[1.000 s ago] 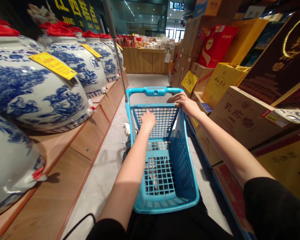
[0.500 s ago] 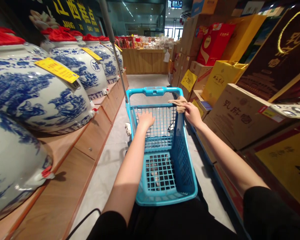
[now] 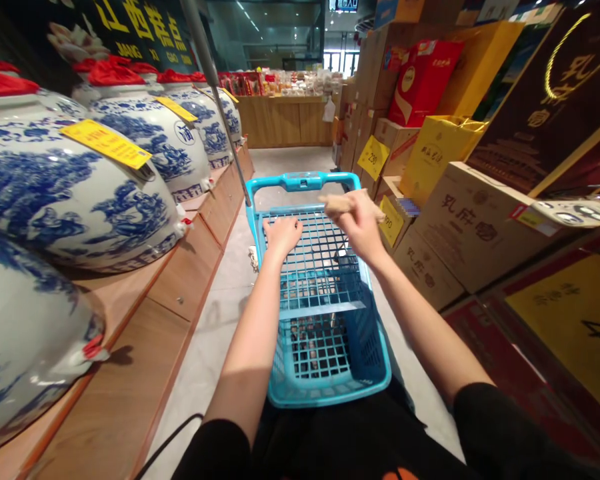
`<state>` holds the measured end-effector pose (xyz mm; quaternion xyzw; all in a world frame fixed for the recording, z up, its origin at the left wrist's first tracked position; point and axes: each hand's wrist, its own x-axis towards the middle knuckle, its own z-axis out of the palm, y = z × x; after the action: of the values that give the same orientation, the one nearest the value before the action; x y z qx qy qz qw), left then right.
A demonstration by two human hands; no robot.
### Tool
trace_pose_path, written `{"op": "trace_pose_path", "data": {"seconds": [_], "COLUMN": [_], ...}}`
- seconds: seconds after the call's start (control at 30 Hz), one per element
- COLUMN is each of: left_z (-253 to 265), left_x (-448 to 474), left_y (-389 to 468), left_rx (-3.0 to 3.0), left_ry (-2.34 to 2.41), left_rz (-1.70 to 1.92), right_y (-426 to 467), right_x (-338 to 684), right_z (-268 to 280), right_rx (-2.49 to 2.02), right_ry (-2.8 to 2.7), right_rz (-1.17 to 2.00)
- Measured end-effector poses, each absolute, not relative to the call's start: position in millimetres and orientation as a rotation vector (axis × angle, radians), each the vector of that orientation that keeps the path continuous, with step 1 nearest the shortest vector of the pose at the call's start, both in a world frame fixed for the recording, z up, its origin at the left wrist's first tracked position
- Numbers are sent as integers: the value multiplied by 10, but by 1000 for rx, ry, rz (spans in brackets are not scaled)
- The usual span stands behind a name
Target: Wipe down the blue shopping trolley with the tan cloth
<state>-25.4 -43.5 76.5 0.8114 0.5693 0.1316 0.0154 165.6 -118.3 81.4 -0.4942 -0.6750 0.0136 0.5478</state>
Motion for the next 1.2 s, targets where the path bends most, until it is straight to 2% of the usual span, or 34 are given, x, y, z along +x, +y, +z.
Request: {"op": "trace_pose_path", "data": {"seconds": [0.17, 0.43, 0.6, 0.8, 0.97, 1.2], "left_z": [711, 677, 648, 644, 636, 624], "left_x": [-275, -277, -306, -362, -377, -382], "left_y": [-427, -386, -365, -388, -380, -361], "left_rx": [2514, 2530, 2556, 2575, 2596, 2590], "left_ry": [1796, 1764, 1745, 1649, 1647, 1620], "left_rz": [443, 512, 513, 518, 511, 529], "right_y": [-1043, -758, -772, -724, -685, -771], "right_x": [1029, 1174, 1017, 1337, 1324, 1331], "right_z": [478, 471, 332, 260, 188, 360], "right_rx": [-1750, -2092, -1903, -1972, -1674, -1874], "right_ry": [-1997, -1547, -1827, -1594, -1932, -1644], "right_rz": [5, -177, -198, -193, -87, -173]}}
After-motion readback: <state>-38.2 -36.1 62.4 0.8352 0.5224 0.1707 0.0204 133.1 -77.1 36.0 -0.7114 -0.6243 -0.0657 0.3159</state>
